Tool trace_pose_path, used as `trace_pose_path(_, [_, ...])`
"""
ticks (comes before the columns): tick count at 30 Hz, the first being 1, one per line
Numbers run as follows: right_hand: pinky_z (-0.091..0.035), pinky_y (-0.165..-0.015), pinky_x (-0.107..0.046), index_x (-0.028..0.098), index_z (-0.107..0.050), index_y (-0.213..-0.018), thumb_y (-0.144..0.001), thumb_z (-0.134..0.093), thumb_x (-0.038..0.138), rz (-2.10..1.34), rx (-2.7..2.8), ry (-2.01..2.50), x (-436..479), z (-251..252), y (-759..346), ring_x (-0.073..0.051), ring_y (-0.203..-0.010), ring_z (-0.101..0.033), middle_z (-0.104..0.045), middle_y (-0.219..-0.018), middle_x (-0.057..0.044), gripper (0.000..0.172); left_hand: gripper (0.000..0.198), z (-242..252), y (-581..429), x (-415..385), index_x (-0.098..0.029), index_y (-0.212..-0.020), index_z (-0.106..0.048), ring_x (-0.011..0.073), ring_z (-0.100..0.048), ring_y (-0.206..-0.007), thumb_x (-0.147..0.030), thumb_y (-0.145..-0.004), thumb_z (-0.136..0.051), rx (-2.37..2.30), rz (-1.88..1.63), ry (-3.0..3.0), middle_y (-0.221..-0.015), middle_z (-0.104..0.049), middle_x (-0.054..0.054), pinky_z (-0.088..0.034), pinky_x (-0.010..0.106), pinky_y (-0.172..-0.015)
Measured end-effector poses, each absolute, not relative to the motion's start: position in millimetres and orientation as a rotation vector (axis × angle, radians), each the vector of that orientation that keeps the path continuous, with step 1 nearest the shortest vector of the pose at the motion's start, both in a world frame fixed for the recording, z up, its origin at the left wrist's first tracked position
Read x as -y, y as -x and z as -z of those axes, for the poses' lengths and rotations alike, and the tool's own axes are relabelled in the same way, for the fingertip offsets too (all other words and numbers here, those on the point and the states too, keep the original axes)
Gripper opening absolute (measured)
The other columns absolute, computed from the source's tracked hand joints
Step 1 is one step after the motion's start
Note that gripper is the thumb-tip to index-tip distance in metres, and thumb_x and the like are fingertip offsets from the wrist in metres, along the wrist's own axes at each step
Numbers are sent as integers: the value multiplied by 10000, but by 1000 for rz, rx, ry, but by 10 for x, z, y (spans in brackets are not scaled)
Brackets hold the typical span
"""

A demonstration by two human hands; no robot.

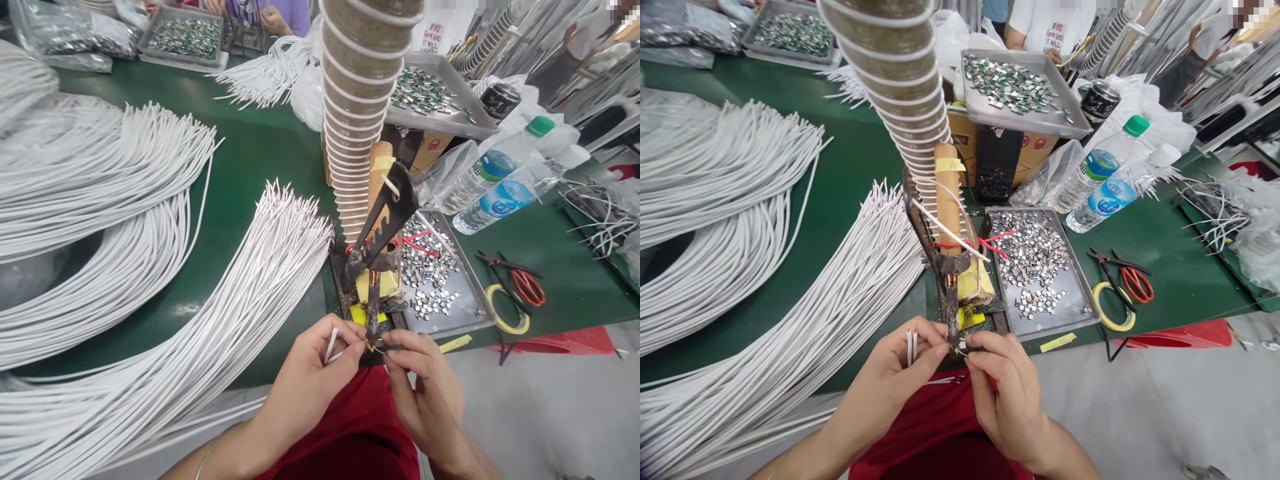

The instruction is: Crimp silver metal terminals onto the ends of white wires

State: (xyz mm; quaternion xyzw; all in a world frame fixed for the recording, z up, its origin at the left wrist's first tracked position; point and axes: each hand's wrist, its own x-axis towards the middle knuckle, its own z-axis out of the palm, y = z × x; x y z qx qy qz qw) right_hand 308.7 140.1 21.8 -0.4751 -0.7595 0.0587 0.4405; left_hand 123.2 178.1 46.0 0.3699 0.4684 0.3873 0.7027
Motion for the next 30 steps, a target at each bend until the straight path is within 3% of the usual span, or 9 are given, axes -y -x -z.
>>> trace_pose_path(7, [-669,-832,-344,214,-646,-1143,-954,-646,8,-124,1902,1180,-1413,-220,-3080,-196,-976,-791,-784,-1081,-89,280,173,-499,-1226,-1786,-196,-728,-634,126,-599,-720,-208,-840,-766,-1031,-876,-799,-870,-715,-6,-503,235,-742])
trace_pose_path(15, [-653,-847,-331,198,-647,-1181,-939,-675,7,-57,1959,1195,-1386,-212,-3051,-195,-977,-754,-755,-1059,-83,309,127,-500,-1250,-1709,-209,-761,-652,178,-719,-907,-179,-863,-723,-1070,-937,-921,-956,-764,34,-569,262,-868])
trace_pose_path(24, [-564,-885,-323,230,-665,-1132,-971,-673,89,-350,1804,1212,-1345,-276,-3150,-169,-957,-594,-575,-1080,-36,215,135,-427,-1273,-1626,-223,-781,-607,194,-724,-923,-197,-898,-667,-1060,-878,-989,-963,-765,43,-585,269,-838])
trace_pose_path(30, [-558,-754,-253,269,-695,-1173,-1024,-636,143,-615,1823,1195,-1337,-368,-3158,-151,-857,-572,-555,-953,-4,204,179,-319,-1306,-1543,-223,-817,-608,162,-652,-846,-73,-912,-584,-985,-828,-1282,-921,-692,3,-531,250,-806])
